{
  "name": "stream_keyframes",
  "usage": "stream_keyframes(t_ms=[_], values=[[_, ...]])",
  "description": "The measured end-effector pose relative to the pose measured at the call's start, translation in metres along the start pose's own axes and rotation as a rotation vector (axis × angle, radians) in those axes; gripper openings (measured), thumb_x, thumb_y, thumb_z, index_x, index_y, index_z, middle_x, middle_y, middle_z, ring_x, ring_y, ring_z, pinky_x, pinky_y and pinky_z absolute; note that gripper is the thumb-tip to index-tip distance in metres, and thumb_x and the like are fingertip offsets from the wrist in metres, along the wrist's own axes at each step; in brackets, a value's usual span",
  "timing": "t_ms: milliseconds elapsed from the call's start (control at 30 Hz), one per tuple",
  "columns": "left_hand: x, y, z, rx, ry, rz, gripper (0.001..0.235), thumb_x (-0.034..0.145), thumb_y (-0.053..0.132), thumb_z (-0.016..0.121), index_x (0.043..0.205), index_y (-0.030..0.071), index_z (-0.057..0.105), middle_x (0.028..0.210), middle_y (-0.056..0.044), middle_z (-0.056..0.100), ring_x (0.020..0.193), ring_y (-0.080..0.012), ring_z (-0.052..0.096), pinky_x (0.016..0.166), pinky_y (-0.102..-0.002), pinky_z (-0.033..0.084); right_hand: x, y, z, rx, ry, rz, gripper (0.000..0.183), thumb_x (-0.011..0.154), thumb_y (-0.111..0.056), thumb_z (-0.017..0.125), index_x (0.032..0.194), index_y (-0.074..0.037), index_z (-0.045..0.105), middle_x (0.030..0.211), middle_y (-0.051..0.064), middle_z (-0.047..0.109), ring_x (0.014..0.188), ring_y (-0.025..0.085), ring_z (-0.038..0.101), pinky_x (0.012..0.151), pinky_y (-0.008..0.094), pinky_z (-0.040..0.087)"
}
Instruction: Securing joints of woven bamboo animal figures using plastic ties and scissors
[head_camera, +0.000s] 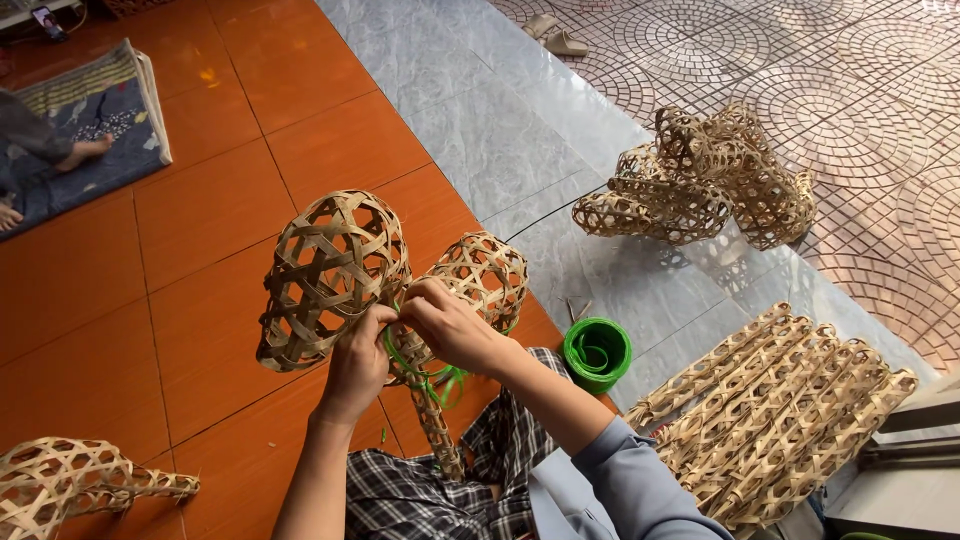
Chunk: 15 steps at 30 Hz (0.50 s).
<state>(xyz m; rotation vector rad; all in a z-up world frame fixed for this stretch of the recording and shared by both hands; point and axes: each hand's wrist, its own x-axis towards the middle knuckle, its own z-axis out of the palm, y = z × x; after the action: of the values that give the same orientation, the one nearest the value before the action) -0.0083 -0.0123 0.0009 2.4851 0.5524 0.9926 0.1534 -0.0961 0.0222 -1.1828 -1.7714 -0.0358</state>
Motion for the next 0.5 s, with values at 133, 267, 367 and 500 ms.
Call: stream_keyframes(t_ms=[133, 267, 367, 500], values=[[0.002, 0.017, -0.006, -0.064, -0.001, -0.066, 0.014, 0.086, -0.001, 0.065, 0.095, 0.006, 0.059, 0.096, -0.012, 0.069, 0.094, -0.0358, 0.067, 0.078, -0.044, 0.054, -0.004, 0.008, 0.007, 0.173, 0.045, -0.066, 0.006, 0.093, -0.001, 0.060, 0.090, -0.003, 0.054, 0.107, 0.016, 0.057, 0.102, 0.034, 0.059, 0.081, 0.040, 0.051], [-0.008, -0.011, 0.019, 0.000, 0.121, -0.020, 0.021, 0.076, -0.003, 0.073, 0.081, 0.013, 0.060, 0.088, -0.003, 0.069, 0.086, -0.0277, 0.069, 0.075, -0.038, 0.054, -0.004, 0.020, 0.012, 0.307, 0.080, -0.045, 0.005, 0.090, 0.000, 0.063, 0.089, -0.004, 0.061, 0.099, 0.012, 0.064, 0.091, 0.026, 0.062, 0.075, 0.035, 0.053], [0.001, -0.002, 0.024, 0.306, 0.297, 0.229, 0.019, 0.081, -0.003, 0.071, 0.076, 0.013, 0.062, 0.085, -0.002, 0.066, 0.081, -0.0234, 0.068, 0.072, -0.032, 0.055, -0.001, 0.022, 0.013, 0.326, 0.115, 0.000, 0.008, 0.088, 0.000, 0.066, 0.096, -0.005, 0.065, 0.092, 0.010, 0.065, 0.086, 0.022, 0.063, 0.073, 0.032, 0.054], [0.009, -0.008, 0.034, 0.587, 0.528, 0.427, 0.009, 0.092, 0.004, 0.065, 0.091, 0.012, 0.068, 0.091, -0.001, 0.064, 0.076, -0.0152, 0.064, 0.063, -0.026, 0.053, -0.003, 0.024, 0.024, 0.289, 0.201, 0.000, 0.020, 0.095, -0.005, 0.059, 0.114, -0.006, 0.066, 0.086, 0.010, 0.059, 0.078, 0.024, 0.058, 0.066, 0.035, 0.051]])
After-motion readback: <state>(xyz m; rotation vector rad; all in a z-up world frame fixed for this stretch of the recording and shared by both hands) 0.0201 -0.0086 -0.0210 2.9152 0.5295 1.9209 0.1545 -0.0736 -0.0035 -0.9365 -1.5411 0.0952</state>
